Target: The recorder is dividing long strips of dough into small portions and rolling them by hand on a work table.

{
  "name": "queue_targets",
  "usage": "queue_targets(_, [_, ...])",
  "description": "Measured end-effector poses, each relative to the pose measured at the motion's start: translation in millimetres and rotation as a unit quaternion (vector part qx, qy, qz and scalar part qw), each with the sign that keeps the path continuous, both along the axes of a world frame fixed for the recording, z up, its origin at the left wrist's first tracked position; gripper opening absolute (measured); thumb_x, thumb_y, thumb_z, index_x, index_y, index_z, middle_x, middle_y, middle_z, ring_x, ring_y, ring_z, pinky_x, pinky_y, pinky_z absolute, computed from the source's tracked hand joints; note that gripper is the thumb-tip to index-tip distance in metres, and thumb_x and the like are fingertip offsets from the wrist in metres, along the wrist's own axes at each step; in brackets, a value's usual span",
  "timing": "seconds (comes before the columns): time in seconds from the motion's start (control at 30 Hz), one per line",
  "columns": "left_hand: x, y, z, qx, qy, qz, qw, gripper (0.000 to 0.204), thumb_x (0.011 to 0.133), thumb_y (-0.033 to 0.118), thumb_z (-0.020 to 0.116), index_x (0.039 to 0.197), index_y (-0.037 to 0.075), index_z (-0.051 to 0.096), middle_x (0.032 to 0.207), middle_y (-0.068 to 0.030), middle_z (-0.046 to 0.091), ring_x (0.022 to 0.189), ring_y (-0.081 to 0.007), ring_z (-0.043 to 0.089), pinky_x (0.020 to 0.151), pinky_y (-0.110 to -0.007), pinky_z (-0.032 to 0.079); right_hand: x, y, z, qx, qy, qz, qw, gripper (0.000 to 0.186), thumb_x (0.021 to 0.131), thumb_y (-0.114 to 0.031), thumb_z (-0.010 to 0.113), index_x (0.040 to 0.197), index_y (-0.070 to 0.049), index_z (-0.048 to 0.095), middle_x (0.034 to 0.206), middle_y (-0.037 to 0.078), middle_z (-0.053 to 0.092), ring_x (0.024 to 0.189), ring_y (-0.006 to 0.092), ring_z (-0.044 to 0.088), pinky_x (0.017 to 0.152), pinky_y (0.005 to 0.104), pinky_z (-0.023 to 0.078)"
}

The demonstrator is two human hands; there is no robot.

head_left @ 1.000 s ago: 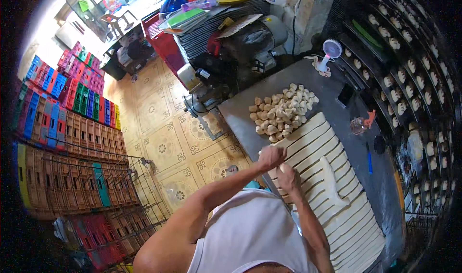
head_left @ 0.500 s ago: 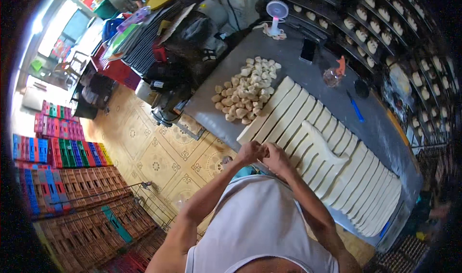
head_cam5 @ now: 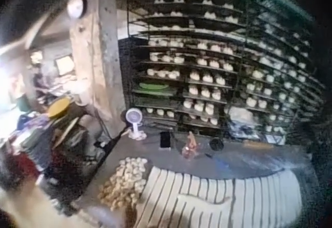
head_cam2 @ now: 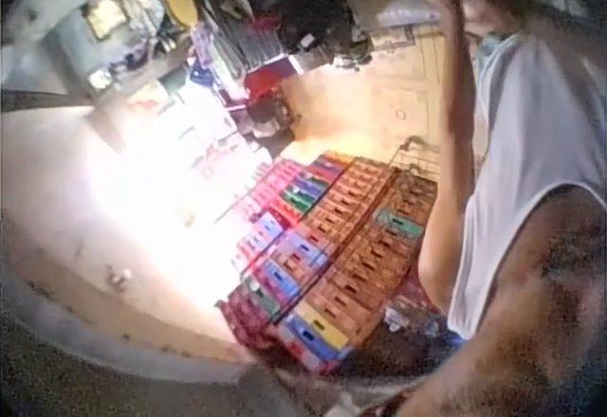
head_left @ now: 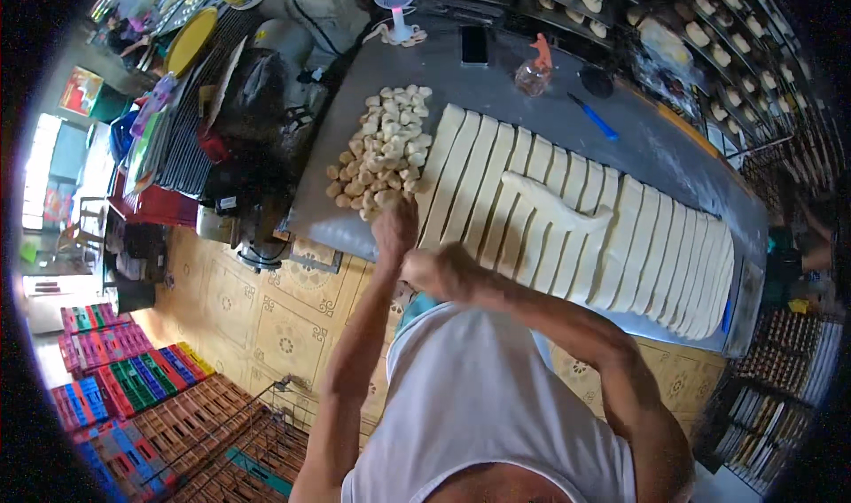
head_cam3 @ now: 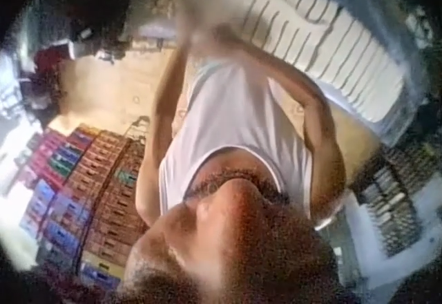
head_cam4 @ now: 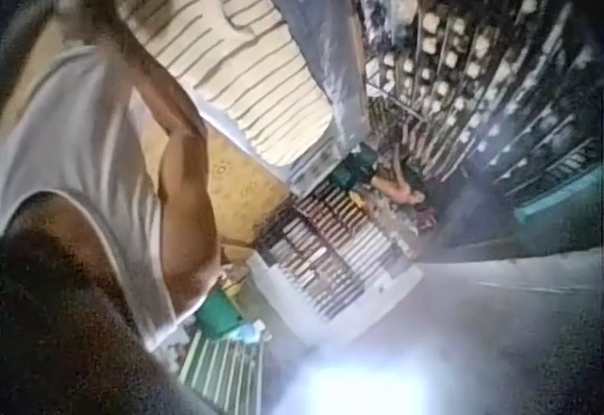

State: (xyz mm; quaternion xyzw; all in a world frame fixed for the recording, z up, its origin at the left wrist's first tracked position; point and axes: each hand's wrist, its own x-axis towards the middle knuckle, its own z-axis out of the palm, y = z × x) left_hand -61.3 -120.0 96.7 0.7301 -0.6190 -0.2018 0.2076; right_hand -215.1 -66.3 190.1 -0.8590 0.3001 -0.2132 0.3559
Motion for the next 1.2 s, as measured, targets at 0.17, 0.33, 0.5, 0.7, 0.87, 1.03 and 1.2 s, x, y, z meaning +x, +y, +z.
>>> queue_targets(0.17, [1,-15,3,-0.179,0.053,-0.052,0.981,0.043,0.097,0.028,0.061,0.131,0.003,0.056,0.119,-0.0262,0.063,0.107,-0.0421,0.062,0.087,-0.048,0.050,-3,9,-10,0.057,-0.100,-0.174,0.978,0.019,0.085,-0.020,0.070,0.089,-0.006,0.058,0.078,0.016,0.065,0.071,0.0352,0.067,0.062,0.0465,0.053])
queue_targets(0.33, [-34,33,-15,0.214,0.205,-0.158,0.942,0.044,0.095,0.019,0.062,0.135,0.002,0.056,0.131,-0.0232,0.060,0.119,-0.0363,0.060,0.092,-0.038,0.052,-112,43,-90,0.214,0.045,-0.368,0.904,0.031,0.095,-0.034,0.060,0.096,-0.003,0.058,0.085,0.022,0.067,0.081,0.0407,0.068,0.070,0.0489,0.053])
queue_targets(0.5, [-137,6,-18,0.013,0.171,-0.334,0.927,0.060,0.087,0.010,0.065,0.144,0.003,0.046,0.143,-0.0247,0.050,0.134,-0.0376,0.047,0.112,-0.044,0.039,-219,105,-109,0.187,0.029,-0.488,0.852,0.015,0.094,-0.016,0.060,0.107,-0.008,0.063,0.089,0.019,0.069,0.080,0.0334,0.069,0.070,0.0425,0.055])
queue_targets(0.7, [-215,-59,-33,-0.043,-0.075,-0.416,0.905,0.065,0.088,0.008,0.059,0.149,0.008,0.038,0.143,-0.0210,0.048,0.136,-0.0397,0.039,0.114,-0.053,0.029,-314,76,-82,-0.009,0.159,-0.539,0.827,0.013,0.084,-0.006,0.066,0.096,-0.003,0.068,0.094,0.019,0.068,0.089,0.0393,0.065,0.076,0.0433,0.053])
queue_targets(0.87, [-213,-52,-27,0.087,-0.077,-0.403,0.908,0.036,0.090,0.015,0.060,0.125,0.008,0.061,0.114,-0.0187,0.066,0.110,-0.0349,0.061,0.098,-0.049,0.047,-350,44,-121,0.050,0.081,-0.549,0.831,0.051,0.082,0.000,0.064,0.131,-0.008,0.058,0.107,0.020,0.067,0.098,0.0412,0.064,0.084,0.0448,0.054])
queue_targets(1.03, [-172,20,-31,0.063,0.055,-0.582,0.809,0.030,0.094,0.024,0.066,0.108,-0.002,0.065,0.103,-0.0194,0.068,0.091,-0.0268,0.068,0.077,-0.039,0.057,-369,17,-141,0.045,0.144,-0.525,0.837,0.058,0.081,-0.002,0.066,0.136,-0.013,0.054,0.112,0.018,0.066,0.101,0.0395,0.064,0.086,0.0455,0.054])
queue_targets(1.2, [-65,60,-33,0.346,0.473,-0.171,0.792,0.039,0.098,0.024,0.064,0.123,-0.004,0.055,0.109,-0.0114,0.065,0.093,-0.0222,0.065,0.078,-0.038,0.056,-303,10,-92,-0.136,0.332,-0.484,0.798,0.023,0.080,-0.014,0.070,0.102,-0.009,0.063,0.102,0.014,0.062,0.098,0.0358,0.061,0.082,0.0461,0.051])
